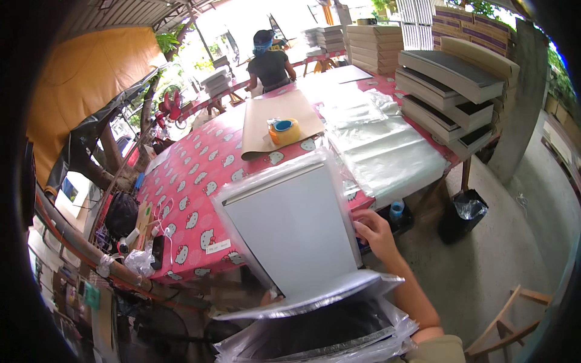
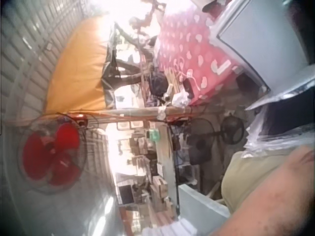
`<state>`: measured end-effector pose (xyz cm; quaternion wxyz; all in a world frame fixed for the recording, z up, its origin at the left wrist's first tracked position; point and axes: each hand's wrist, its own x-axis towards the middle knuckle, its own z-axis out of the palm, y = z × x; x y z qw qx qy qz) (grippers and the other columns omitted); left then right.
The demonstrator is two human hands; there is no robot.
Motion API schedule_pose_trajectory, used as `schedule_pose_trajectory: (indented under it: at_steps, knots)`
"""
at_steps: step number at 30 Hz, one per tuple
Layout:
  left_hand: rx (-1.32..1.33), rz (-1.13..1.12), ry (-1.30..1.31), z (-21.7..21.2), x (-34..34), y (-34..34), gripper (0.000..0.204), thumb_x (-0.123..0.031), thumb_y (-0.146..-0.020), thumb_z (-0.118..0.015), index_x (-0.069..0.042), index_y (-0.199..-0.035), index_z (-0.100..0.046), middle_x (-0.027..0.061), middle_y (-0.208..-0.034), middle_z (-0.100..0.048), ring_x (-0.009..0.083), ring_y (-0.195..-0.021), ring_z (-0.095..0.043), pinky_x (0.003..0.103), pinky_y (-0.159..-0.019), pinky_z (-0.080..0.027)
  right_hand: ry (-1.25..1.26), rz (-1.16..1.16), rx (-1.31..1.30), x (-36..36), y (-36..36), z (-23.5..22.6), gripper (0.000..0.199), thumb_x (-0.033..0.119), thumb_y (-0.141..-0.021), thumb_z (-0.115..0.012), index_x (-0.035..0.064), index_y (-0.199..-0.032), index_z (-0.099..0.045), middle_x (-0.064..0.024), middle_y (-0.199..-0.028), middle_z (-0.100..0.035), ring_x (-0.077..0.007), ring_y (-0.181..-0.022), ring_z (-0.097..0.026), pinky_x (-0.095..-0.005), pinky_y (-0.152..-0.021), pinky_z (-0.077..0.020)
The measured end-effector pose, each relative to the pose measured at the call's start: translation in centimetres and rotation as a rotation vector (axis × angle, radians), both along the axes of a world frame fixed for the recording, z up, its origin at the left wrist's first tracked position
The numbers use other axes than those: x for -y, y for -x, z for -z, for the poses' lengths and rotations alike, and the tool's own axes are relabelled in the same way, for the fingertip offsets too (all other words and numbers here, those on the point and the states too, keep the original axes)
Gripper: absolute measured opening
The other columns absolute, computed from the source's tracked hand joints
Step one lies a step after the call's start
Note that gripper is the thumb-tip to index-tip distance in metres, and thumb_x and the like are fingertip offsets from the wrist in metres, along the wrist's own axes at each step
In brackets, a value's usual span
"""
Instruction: The person wraps individual black panels in plastic film by hand and stacks them on a table.
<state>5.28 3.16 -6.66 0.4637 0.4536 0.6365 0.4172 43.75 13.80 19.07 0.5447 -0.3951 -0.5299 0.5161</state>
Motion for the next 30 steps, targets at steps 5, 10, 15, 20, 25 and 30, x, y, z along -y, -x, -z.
schedule_pose_trajectory:
  at_steps: [5, 10, 15, 20, 25, 30]
  knots:
    - [-0.395, -0.011, -0.136, 1.3, 0.9, 3.7, 0.028, -0.014, -0.074, -0.06, -0.002, -0.099, -0.053, 0.0092, -0.084, -0.059, 0.0163, -0.08, -0.056, 0.032, -0.072, -0.045, 0.057, -1.274, -0.36, 1.5, 2.4, -6.7, 0.063, 0.038, -0.079, -0.056, -0.0049, -0.121, -0.038, -0.018, -0.109, -0.052, -0.0227, -0.104, -0.048, -0.0328, -0.088, -0.0336]
    - [-0.499, -0.318, -0.46, -13.4, 0.8, 1.2, 0.022, -0.008, -0.074, -0.054, -0.003, -0.095, -0.056, 0.0051, -0.075, -0.057, 0.0125, -0.07, -0.053, 0.027, -0.063, -0.045, 0.066, -1.554, 0.276, 2.0, 5.0, 1.5, 0.063, 0.046, -0.084, -0.046, 0.0014, -0.127, -0.036, -0.015, -0.126, -0.042, -0.0259, -0.117, -0.038, -0.0341, -0.097, -0.0267]
    - [-0.52, -0.744, -0.791, -27.6, 0.9, 6.1, 0.025, -0.006, -0.08, -0.05, 0.007, -0.101, -0.049, 0.0117, -0.093, -0.055, 0.0182, -0.081, -0.052, 0.028, -0.073, -0.043, 0.158, -1.181, 0.923, 1.8, 4.4, 11.7, 0.056, 0.046, -0.085, -0.041, 0.0055, -0.124, -0.042, -0.0169, -0.126, -0.041, -0.0311, -0.117, -0.037, -0.0346, -0.098, -0.026]
    - [-0.048, -0.658, -1.128, -40.2, 0.8, -0.5, 0.03, -0.016, -0.083, -0.048, 0.002, -0.107, -0.047, -0.0015, -0.062, -0.038, 0.0047, -0.052, -0.031, 0.017, -0.048, -0.026, -0.049, -1.146, 1.109, -0.7, 5.1, 13.9, 0.047, 0.042, -0.084, -0.046, 0.0053, -0.113, -0.052, -0.0176, -0.112, -0.052, -0.0316, -0.104, -0.048, -0.0374, -0.091, -0.0348]
    - [0.483, 0.341, -0.644, -39.7, -3.0, -6.1, 0.048, -0.025, -0.08, -0.052, -0.001, -0.119, -0.039, 0.0055, -0.09, -0.048, 0.0098, -0.071, -0.045, 0.019, -0.062, -0.038, -0.433, -0.634, 0.569, -3.6, 9.1, -5.6, 0.022, 0.023, -0.078, -0.059, 0.0019, -0.086, -0.057, -0.0108, -0.072, -0.058, -0.0224, -0.065, -0.055, -0.0325, -0.062, -0.0448]
    - [0.27, 0.032, -0.79, -38.2, -5.7, -13.0, 0.059, -0.032, -0.08, -0.05, -0.001, -0.126, -0.031, 0.0086, -0.132, -0.031, 0.0226, -0.118, -0.03, 0.036, -0.094, -0.032, -0.711, -0.498, 0.128, -0.6, 11.9, -11.5, 0.029, 0.016, -0.069, -0.069, 0.0043, -0.092, -0.056, -0.0092, -0.081, -0.057, -0.0182, -0.076, -0.055, -0.0311, -0.066, -0.0442]
